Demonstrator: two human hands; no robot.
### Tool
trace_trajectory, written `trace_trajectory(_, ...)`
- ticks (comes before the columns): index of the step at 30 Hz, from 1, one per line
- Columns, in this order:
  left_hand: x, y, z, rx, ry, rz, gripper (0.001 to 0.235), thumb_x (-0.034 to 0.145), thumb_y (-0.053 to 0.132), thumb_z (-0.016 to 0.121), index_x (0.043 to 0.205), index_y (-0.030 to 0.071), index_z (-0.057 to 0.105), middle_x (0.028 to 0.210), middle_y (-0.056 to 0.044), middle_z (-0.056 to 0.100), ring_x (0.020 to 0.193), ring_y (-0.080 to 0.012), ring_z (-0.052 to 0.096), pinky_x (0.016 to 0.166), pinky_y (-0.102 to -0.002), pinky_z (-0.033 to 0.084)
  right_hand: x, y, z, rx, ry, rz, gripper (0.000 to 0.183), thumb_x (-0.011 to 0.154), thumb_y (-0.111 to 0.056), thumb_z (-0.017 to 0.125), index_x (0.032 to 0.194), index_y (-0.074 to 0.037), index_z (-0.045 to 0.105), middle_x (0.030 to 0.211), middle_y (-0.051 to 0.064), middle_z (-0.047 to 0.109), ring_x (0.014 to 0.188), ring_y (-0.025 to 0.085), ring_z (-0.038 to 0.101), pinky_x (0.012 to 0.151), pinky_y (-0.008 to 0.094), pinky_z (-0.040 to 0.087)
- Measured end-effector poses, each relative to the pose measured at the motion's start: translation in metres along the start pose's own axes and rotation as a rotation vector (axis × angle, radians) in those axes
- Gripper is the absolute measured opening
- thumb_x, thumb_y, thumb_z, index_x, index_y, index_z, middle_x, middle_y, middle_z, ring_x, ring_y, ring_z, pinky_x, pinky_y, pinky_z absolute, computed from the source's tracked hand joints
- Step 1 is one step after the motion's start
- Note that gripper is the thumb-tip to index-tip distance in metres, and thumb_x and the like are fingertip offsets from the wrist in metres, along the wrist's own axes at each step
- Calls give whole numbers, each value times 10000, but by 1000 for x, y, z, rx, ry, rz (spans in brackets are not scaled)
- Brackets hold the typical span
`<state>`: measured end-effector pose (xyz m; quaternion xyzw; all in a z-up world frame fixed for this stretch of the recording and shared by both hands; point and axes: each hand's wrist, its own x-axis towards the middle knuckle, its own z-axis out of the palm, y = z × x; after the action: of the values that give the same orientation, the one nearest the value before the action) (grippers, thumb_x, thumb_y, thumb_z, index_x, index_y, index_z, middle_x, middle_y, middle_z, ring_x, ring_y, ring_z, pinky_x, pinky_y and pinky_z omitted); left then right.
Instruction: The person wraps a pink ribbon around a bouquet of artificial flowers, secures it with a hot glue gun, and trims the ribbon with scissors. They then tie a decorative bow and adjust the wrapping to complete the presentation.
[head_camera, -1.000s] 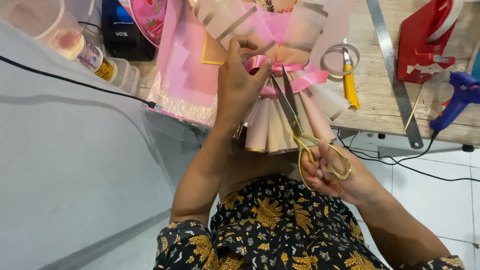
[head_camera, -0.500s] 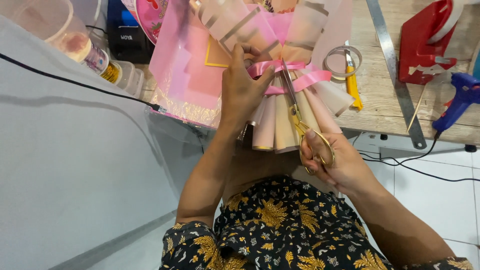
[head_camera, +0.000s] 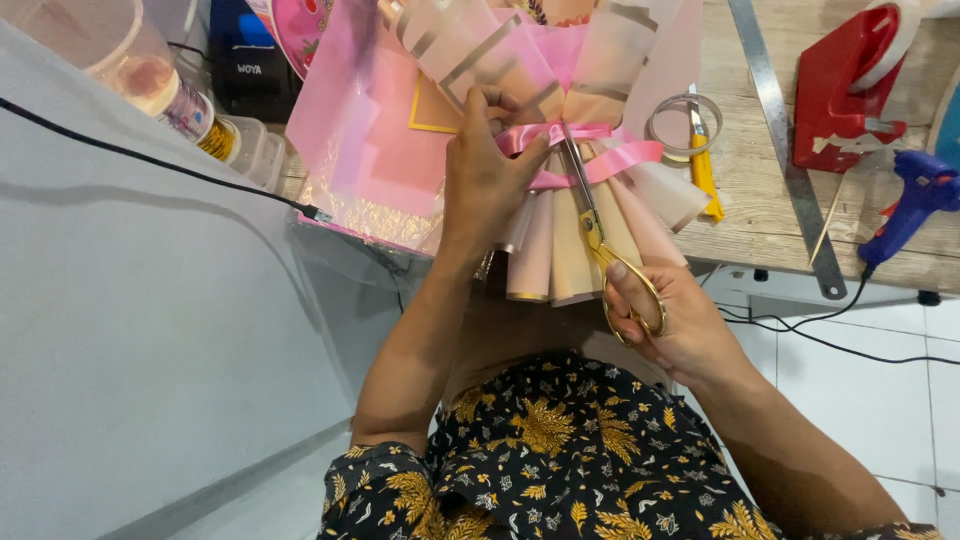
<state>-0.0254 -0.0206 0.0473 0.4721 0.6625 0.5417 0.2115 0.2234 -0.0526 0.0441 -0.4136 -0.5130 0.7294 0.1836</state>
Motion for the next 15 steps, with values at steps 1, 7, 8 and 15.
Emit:
trace_trajectory(1, 0, 0, 0, 0, -1, -1, 438, 921, 290, 879, 1171, 153, 546, 1139, -29, 740, 1116, -214, 783, 871, -333, 620, 1, 2, -2, 0, 0, 1, 545, 1042, -568, 630, 715, -141, 542, 511, 10, 473, 370, 87, 312, 271, 239, 176)
trace_trajectory(7, -1, 4, -1, -11, -3, -55, 395, 920, 235, 856, 1153, 164, 544, 1105, -43, 751, 965, -173, 769, 777, -307, 611, 1, 6, -6, 95, -104, -29, 623, 1054, -592, 589, 689, -92, 512, 513, 49, 503, 341, 76, 282, 247, 209, 149)
trace_trajectory(8, 0, 1, -1, -8, 2, -38, 382, 916, 241, 837, 1149, 166, 544, 1100, -33, 742, 939, -168, 755, 777, -309, 595, 1, 7, -6, 68, -77, -20, 611, 1042, -600, 601, 688, -108, 516, 506, 34, 482, 349, 78, 280, 250, 219, 147)
trace_trajectory(15, 0, -4, -2, 20, -3, -9, 388, 926, 276, 828, 1158, 164, 537, 1119, -36, 730, 1072, -210, 753, 867, -326, 575, 4, 14, -7, 94, -69, -93, 540, 1055, -477, 657, 663, -136, 511, 484, 3, 448, 410, 92, 300, 336, 254, 145)
